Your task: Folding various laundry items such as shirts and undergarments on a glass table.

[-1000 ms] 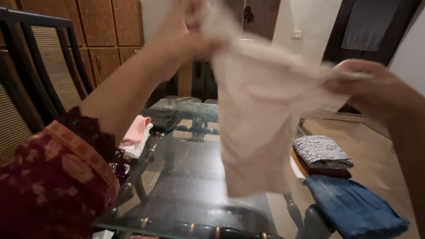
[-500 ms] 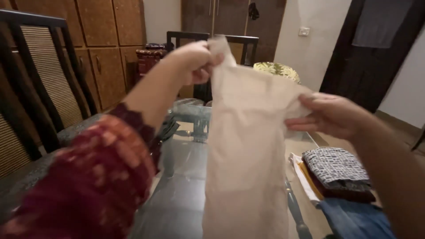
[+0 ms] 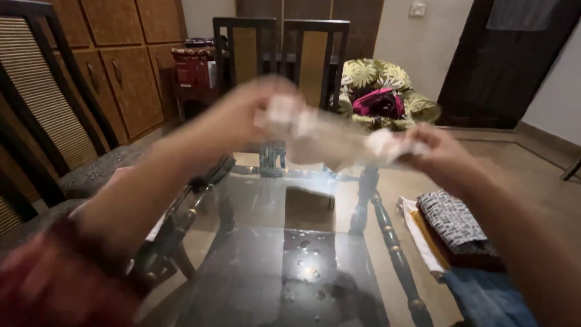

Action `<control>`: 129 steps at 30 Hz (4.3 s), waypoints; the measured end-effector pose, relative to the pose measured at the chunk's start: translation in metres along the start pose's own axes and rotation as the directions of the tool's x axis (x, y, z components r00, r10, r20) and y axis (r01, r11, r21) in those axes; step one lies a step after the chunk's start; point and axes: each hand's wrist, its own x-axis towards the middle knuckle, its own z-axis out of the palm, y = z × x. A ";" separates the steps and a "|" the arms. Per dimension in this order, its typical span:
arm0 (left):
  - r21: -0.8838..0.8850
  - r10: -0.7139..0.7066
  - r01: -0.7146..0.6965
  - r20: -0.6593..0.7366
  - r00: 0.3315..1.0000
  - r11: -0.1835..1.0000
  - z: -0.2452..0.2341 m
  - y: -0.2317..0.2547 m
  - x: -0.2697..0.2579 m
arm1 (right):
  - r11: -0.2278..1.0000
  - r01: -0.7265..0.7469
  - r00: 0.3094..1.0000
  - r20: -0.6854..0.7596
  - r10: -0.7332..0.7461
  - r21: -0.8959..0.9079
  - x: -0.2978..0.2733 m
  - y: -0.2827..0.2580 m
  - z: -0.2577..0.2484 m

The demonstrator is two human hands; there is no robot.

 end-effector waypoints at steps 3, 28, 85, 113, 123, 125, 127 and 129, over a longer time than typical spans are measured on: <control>-0.203 -0.051 0.120 0.314 0.948 0.972 0.048 -0.042 -0.090 | 0.951 0.076 0.957 0.290 0.015 -0.300 -0.038 0.080 0.007; 0.282 -0.651 0.651 -0.108 0.752 0.705 0.202 -0.246 -0.019 | 0.928 -0.355 0.932 -0.117 0.343 -0.113 0.037 0.201 0.145; 0.601 -0.410 0.224 0.192 0.892 0.767 0.234 -0.182 -0.036 | 0.680 -0.641 0.577 0.361 0.733 -0.356 -0.024 0.123 0.093; 0.476 -0.265 0.041 0.412 0.872 0.878 0.255 -0.160 -0.042 | 0.691 -0.523 0.790 0.020 0.613 -0.499 -0.132 0.116 0.074; 0.507 -0.260 0.035 0.381 0.887 0.861 0.255 -0.155 -0.047 | 0.787 -0.376 0.775 0.300 0.556 -0.488 -0.144 0.085 0.077; 0.513 -0.261 0.029 0.385 0.885 0.858 0.256 -0.159 -0.045 | 0.868 -0.365 0.777 0.404 0.483 -0.336 -0.145 0.083 0.082; 0.518 -0.260 0.022 0.392 0.883 0.855 0.258 -0.162 -0.045 | 0.918 -0.357 0.778 0.490 0.393 -0.171 -0.146 0.079 0.094; 0.504 -0.223 0.004 0.377 0.899 0.864 0.261 -0.166 -0.045 | 0.922 -0.340 0.741 0.552 0.384 -0.185 -0.149 0.070 0.110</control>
